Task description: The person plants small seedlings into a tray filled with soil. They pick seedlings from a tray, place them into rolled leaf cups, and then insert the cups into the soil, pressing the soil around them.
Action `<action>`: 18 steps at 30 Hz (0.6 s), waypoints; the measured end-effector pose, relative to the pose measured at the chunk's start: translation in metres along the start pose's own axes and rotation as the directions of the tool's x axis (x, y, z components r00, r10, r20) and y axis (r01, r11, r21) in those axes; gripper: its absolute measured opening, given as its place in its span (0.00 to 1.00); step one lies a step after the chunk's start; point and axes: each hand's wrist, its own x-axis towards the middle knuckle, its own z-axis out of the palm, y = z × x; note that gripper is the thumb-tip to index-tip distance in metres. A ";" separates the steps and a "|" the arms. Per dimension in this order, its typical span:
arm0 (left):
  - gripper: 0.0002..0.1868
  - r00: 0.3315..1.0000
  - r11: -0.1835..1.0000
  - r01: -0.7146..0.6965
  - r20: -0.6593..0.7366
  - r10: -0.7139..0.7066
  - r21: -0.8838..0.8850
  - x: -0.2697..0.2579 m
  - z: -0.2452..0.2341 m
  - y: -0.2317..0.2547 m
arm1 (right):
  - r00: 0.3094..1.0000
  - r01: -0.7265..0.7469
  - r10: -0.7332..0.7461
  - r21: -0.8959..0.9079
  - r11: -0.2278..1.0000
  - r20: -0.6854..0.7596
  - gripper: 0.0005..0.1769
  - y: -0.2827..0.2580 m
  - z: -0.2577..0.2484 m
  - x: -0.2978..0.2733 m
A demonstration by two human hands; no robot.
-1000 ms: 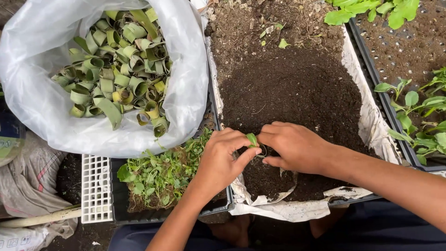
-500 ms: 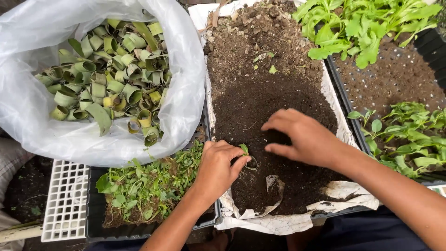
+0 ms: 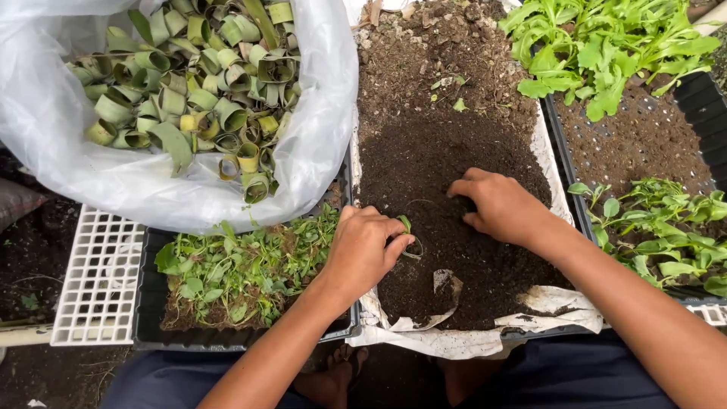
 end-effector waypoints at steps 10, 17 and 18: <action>0.04 1.000 1.000 0.025 0.003 -0.025 0.016 -0.003 0.001 -0.003 | 0.965 -0.199 0.051 0.593 0.780 0.257 0.16 -0.054 -0.053 -0.025; 0.04 1.000 1.000 0.001 -0.025 -0.001 0.005 -0.004 0.008 -0.012 | 0.974 -0.211 0.079 0.722 0.659 0.212 0.24 -0.067 -0.025 -0.022; 0.04 0.999 1.000 0.009 -0.034 -0.009 0.004 -0.004 0.009 -0.013 | 0.974 -0.207 0.071 0.717 0.666 0.215 0.24 -0.068 -0.025 -0.023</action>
